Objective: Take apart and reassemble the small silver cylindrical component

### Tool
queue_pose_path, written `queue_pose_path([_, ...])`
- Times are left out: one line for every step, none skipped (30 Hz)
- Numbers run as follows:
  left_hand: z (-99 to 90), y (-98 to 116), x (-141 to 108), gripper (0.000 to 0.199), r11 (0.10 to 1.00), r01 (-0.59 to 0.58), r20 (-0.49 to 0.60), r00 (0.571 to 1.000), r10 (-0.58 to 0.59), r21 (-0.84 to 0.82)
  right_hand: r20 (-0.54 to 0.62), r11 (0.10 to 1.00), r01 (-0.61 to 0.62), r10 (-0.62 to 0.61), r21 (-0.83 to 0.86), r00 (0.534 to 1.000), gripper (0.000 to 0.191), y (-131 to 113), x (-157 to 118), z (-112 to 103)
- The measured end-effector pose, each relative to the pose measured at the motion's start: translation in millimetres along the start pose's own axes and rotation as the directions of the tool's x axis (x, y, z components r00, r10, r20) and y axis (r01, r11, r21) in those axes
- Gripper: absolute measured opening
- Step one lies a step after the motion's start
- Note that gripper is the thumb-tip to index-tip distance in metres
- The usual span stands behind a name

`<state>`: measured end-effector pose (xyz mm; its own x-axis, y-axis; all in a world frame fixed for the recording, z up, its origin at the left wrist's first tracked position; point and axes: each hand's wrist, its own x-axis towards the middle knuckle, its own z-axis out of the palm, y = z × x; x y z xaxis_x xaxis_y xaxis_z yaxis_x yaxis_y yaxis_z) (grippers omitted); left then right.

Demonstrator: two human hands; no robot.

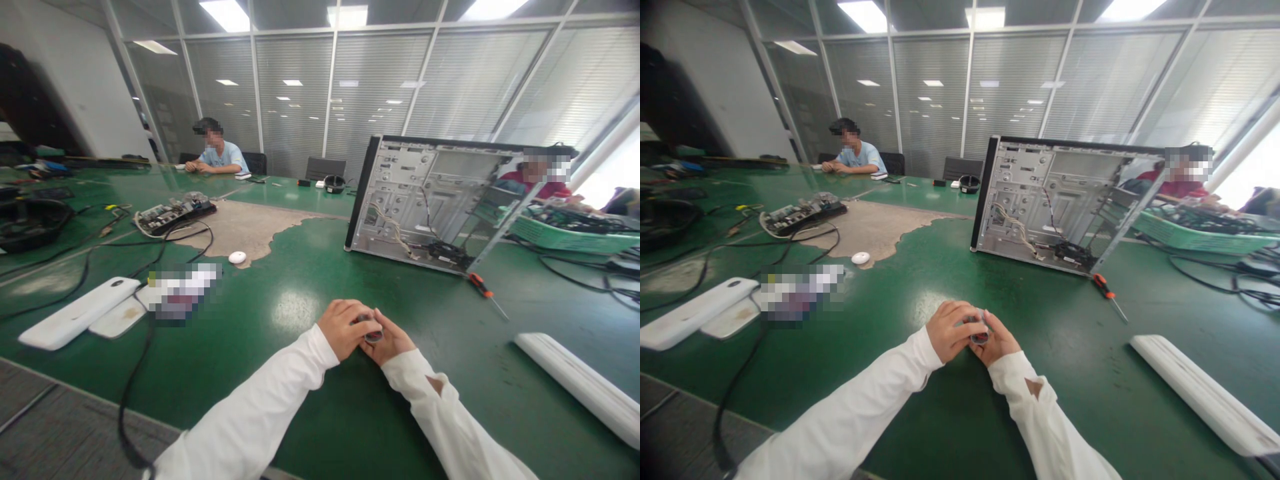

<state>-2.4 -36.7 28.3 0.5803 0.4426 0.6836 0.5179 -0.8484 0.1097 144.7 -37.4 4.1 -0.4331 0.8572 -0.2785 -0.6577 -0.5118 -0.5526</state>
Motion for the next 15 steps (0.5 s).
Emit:
queue_pose_path([0.2,0.6,0.3,0.022,1.0,-0.006,-0.005,1.0,0.006,0.009,0.005,0.999,0.034,-0.034,-0.004,0.999,0.017,0.6,0.4,-0.4])
queue_pose_path([0.0,1.2,0.6,0.022,1.0,-0.011,-0.006,1.0,0.012,0.016,0.009,0.998,0.069,-0.069,-0.007,0.998,0.017,1.1,0.9,-0.9])
queue_pose_path([-0.8,1.8,0.9,0.021,1.0,-0.015,-0.005,1.0,0.015,0.019,0.009,0.995,0.104,-0.104,-0.014,0.995,0.018,1.2,1.4,-1.4])
queue_pose_path([-2.1,2.4,1.3,0.021,1.0,-0.015,-0.004,1.0,0.015,0.015,0.006,0.99,0.136,-0.136,-0.026,0.991,0.019,1.0,1.8,-1.8])
queue_pose_path([-3.7,2.8,1.6,0.021,1.0,-0.012,0.004,1.0,0.012,0.004,-0.004,0.986,0.163,-0.163,-0.044,0.987,0.021,0.2,1.9,-1.9])
queue_pose_path([-5.3,3.0,1.9,0.021,1.0,-0.001,0.017,1.0,0.002,-0.016,-0.02,0.98,0.189,-0.19,-0.065,0.982,0.022,-0.9,1.6,-1.6])
queue_pose_path([-6.6,3.1,1.9,0.023,0.999,0.022,0.035,0.999,-0.021,-0.049,-0.038,0.973,0.215,-0.219,-0.087,0.975,0.023,-2.5,0.9,-1.0])
queue_pose_path([-7.3,3.0,1.7,0.028,0.994,0.062,0.052,0.997,-0.057,-0.094,-0.052,0.964,0.242,-0.249,-0.109,0.967,0.024,-4.3,-0.1,0.2])
queue_pose_path([-7.0,2.7,1.3,0.035,0.982,0.114,0.067,0.992,-0.105,-0.154,-0.062,0.955,0.268,-0.278,-0.129,0.959,0.025,-6.0,-1.5,1.6])
queue_pose_path([-5.6,2.2,0.6,0.044,0.957,0.178,0.08,0.983,-0.164,-0.229,-0.067,0.945,0.292,-0.304,-0.148,0.95,0.027,-7.6,-3.2,3.4])
queue_pose_path([-2.9,1.7,-0.4,0.054,0.914,0.248,0.089,0.969,-0.232,-0.321,-0.066,0.934,0.316,-0.33,-0.166,0.942,0.029,-8.9,-4.8,5.4])
queue_pose_path([0.8,1.1,-1.4,0.063,0.849,0.316,0.102,0.948,-0.302,-0.425,-0.063,0.923,0.339,-0.355,-0.18,0.933,0.03,-9.8,-6.5,7.5])
queue_pose_path([5.2,0.6,-2.4,0.07,0.753,0.382,0.132,0.919,-0.373,-0.535,-0.057,0.912,0.362,-0.379,-0.191,0.924,0.032,-10.3,-7.9,9.4])
queue_pose_path([9.8,0.1,-3.2,0.073,0.621,0.455,0.195,0.876,-0.441,-0.638,-0.051,0.9,0.387,-0.404,-0.199,0.913,0.034,-10.5,-9.1,11.3])
queue_pose_path([14.1,-0.3,-3.6,0.073,0.456,0.518,0.274,0.822,-0.499,-0.724,-0.044,0.886,0.414,-0.431,-0.207,0.901,0.035,-10.4,-10.0,13.0])
